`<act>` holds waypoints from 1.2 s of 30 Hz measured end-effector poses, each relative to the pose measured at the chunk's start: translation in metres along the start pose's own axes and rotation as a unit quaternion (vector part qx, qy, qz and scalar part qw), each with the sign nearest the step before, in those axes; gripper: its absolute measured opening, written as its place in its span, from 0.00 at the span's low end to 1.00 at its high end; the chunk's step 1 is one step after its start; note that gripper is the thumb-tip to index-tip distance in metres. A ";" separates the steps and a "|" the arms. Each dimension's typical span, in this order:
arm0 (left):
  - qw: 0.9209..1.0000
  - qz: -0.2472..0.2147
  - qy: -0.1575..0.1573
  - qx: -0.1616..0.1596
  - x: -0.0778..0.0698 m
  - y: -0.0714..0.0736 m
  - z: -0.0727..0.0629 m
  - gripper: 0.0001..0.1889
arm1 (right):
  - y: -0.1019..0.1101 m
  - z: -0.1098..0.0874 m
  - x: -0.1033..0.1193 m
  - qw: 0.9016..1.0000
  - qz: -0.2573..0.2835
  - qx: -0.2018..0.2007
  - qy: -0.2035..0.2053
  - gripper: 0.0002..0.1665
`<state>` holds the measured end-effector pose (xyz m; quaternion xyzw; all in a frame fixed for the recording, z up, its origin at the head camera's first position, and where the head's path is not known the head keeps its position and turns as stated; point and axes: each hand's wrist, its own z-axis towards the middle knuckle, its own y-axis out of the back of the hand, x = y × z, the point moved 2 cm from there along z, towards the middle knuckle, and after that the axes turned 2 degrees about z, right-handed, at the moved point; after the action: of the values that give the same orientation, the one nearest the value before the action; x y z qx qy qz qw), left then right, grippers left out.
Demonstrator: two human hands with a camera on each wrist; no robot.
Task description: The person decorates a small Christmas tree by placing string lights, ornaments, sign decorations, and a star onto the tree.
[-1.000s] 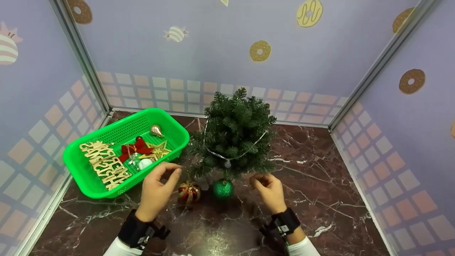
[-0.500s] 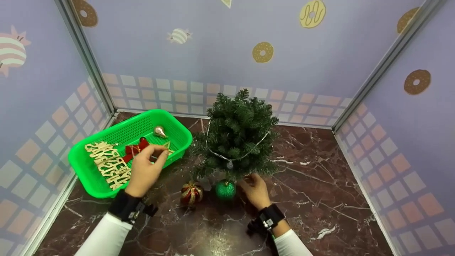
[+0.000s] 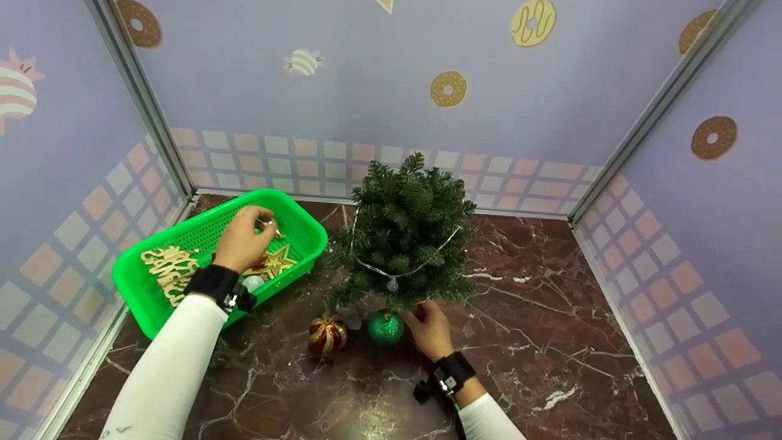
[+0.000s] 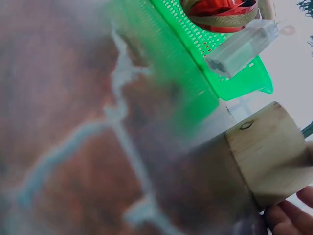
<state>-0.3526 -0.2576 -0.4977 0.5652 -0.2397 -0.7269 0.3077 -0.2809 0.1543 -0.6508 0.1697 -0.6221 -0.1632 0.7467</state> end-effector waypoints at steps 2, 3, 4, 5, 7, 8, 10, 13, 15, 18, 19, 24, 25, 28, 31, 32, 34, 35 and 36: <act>1.000 0.014 0.002 0.020 0.002 -0.003 0.010 0.22 | -0.001 -0.001 -0.002 1.000 -0.004 -0.005 0.005 0.14; 0.999 0.022 0.004 0.029 0.003 -0.005 0.015 0.22 | -0.001 -0.001 -0.002 1.000 -0.009 -0.009 0.006 0.14; 0.999 0.035 0.003 0.037 0.005 -0.007 0.019 0.23 | -0.001 -0.001 -0.003 1.000 -0.012 -0.014 0.009 0.14; 0.998 0.047 0.002 0.047 0.007 -0.009 0.024 0.24 | -0.002 -0.001 -0.004 1.000 -0.017 -0.018 0.011 0.15; 0.995 0.071 0.002 0.066 0.012 -0.015 0.033 0.25 | -0.003 -0.001 -0.005 0.999 -0.026 -0.023 0.019 0.13; 0.994 0.080 0.002 0.077 0.014 -0.017 0.037 0.26 | -0.004 -0.001 -0.005 0.999 -0.028 -0.024 0.023 0.13; 0.990 0.092 0.005 0.105 0.017 -0.022 0.045 0.27 | -0.004 -0.002 -0.006 0.999 -0.029 -0.025 0.028 0.10; 0.983 0.110 0.009 0.145 0.021 -0.028 0.054 0.29 | -0.005 -0.002 -0.006 0.999 -0.028 -0.028 0.030 0.08; 0.978 0.135 0.006 0.161 0.024 -0.031 0.060 0.29 | -0.004 -0.001 -0.006 0.999 -0.030 -0.033 0.027 0.09; 0.966 0.196 -0.012 0.171 0.031 -0.035 0.064 0.27 | -0.003 -0.001 -0.005 0.998 -0.035 -0.037 0.023 0.11; 0.961 0.217 -0.020 0.172 0.033 -0.036 0.064 0.26 | -0.003 -0.001 -0.005 0.998 -0.036 -0.038 0.023 0.12; 0.941 0.280 -0.044 0.184 0.047 -0.045 0.061 0.24 | -0.002 -0.002 -0.005 0.998 -0.037 -0.039 0.022 0.14; 0.940 0.283 -0.045 0.187 0.049 -0.047 0.060 0.26 | -0.002 -0.003 -0.005 0.998 -0.037 -0.040 0.023 0.14; 0.939 0.282 -0.050 0.189 0.055 -0.054 0.056 0.28 | -0.001 -0.003 -0.006 0.998 -0.041 -0.040 0.021 0.13; 0.939 0.282 -0.058 0.189 0.063 -0.061 0.051 0.32 | -0.001 -0.003 -0.007 0.998 -0.048 -0.038 0.019 0.15; 0.939 0.282 -0.061 0.188 0.066 -0.063 0.051 0.33 | -0.001 -0.003 -0.007 0.998 -0.049 -0.034 0.016 0.15; 0.936 0.289 -0.066 0.188 0.071 -0.065 0.050 0.36 | -0.001 -0.003 -0.007 0.998 -0.050 -0.029 0.015 0.14; 0.935 0.293 -0.070 0.187 0.073 -0.066 0.050 0.37 | -0.001 -0.003 -0.006 0.998 -0.049 -0.029 0.016 0.13; 0.933 0.296 -0.076 0.188 0.073 -0.066 0.050 0.36 | -0.001 -0.003 -0.006 0.998 -0.049 -0.029 0.016 0.12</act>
<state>-0.4256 -0.2645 -0.5807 0.4592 -0.5509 -0.5850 0.3786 -0.2788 0.1566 -0.6570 0.1807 -0.5961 -0.2151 0.7521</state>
